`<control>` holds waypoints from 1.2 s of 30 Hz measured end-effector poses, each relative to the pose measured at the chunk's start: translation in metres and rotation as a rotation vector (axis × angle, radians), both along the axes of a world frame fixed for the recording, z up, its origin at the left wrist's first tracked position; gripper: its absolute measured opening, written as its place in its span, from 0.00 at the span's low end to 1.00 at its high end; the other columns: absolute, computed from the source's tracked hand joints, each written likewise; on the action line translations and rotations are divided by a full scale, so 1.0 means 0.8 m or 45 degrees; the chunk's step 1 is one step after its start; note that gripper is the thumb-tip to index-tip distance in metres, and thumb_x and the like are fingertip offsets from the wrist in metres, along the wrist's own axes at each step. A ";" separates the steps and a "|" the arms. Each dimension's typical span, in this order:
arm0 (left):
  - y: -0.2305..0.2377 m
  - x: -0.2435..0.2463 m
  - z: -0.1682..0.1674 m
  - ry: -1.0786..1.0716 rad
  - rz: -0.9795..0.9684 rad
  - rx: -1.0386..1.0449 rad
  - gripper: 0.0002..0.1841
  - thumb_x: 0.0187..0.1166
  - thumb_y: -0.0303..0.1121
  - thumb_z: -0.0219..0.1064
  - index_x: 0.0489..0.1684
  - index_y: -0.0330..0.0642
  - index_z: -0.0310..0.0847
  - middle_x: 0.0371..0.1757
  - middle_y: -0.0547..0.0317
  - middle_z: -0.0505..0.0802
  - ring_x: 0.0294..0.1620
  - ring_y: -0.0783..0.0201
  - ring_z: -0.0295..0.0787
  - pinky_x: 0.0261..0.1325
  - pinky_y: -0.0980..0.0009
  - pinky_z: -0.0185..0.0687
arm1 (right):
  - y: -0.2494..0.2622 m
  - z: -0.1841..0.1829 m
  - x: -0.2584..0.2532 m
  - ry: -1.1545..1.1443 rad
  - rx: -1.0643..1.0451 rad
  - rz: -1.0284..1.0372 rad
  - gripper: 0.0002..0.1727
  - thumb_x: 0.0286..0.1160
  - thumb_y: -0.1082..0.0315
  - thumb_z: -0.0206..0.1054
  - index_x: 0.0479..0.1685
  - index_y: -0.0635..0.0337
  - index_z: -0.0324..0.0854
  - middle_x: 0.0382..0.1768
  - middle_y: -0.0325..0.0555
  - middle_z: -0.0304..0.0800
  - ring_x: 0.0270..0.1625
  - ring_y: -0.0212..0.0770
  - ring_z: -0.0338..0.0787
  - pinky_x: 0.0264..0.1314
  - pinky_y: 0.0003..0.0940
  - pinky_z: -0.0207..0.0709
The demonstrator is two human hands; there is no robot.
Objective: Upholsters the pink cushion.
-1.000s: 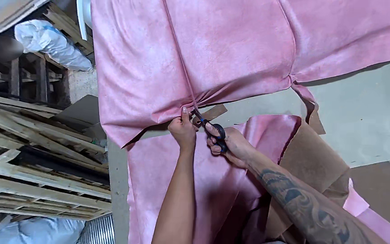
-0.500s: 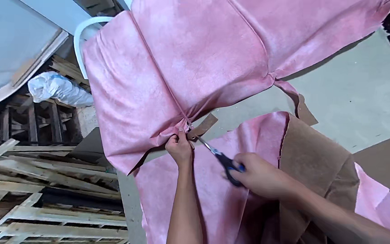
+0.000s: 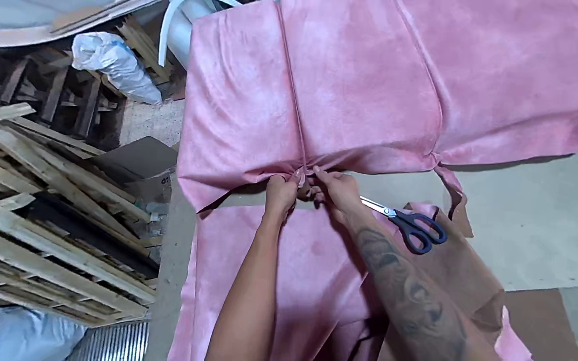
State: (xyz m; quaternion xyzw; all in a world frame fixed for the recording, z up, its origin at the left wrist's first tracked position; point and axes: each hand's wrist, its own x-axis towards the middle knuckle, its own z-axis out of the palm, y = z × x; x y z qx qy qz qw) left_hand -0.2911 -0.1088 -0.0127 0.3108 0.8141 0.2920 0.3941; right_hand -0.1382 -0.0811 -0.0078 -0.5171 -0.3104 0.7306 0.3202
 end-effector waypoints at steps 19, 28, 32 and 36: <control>0.016 0.009 0.016 -0.588 0.315 -0.119 0.09 0.77 0.38 0.68 0.29 0.44 0.81 0.16 0.65 0.76 0.09 0.70 0.63 0.12 0.73 0.64 | 0.038 -0.005 -0.032 -0.883 0.065 0.175 0.23 0.68 0.48 0.76 0.40 0.62 0.83 0.30 0.52 0.86 0.23 0.45 0.83 0.25 0.46 0.79; -0.015 0.012 0.017 -0.538 0.235 0.074 0.19 0.81 0.47 0.71 0.42 0.36 0.84 0.17 0.58 0.80 0.09 0.66 0.69 0.15 0.68 0.74 | -0.025 0.024 0.039 -1.157 0.985 0.359 0.17 0.75 0.52 0.73 0.32 0.57 0.86 0.30 0.48 0.87 0.34 0.49 0.88 0.35 0.54 0.82; -0.045 0.042 0.012 0.262 0.065 0.287 0.23 0.83 0.51 0.67 0.29 0.37 0.85 0.25 0.51 0.88 0.27 0.55 0.86 0.36 0.51 0.85 | -0.006 -0.021 0.056 -1.486 1.801 0.469 0.15 0.76 0.58 0.71 0.57 0.53 0.87 0.60 0.58 0.84 0.68 0.63 0.81 0.69 0.63 0.74; -0.072 0.036 0.002 1.129 -0.457 0.775 0.14 0.79 0.34 0.70 0.60 0.45 0.88 0.65 0.45 0.88 0.69 0.45 0.83 0.71 0.46 0.79 | 0.034 -0.033 0.053 -1.568 2.104 0.551 0.12 0.85 0.61 0.62 0.53 0.55 0.88 0.48 0.55 0.86 0.55 0.59 0.85 0.58 0.59 0.76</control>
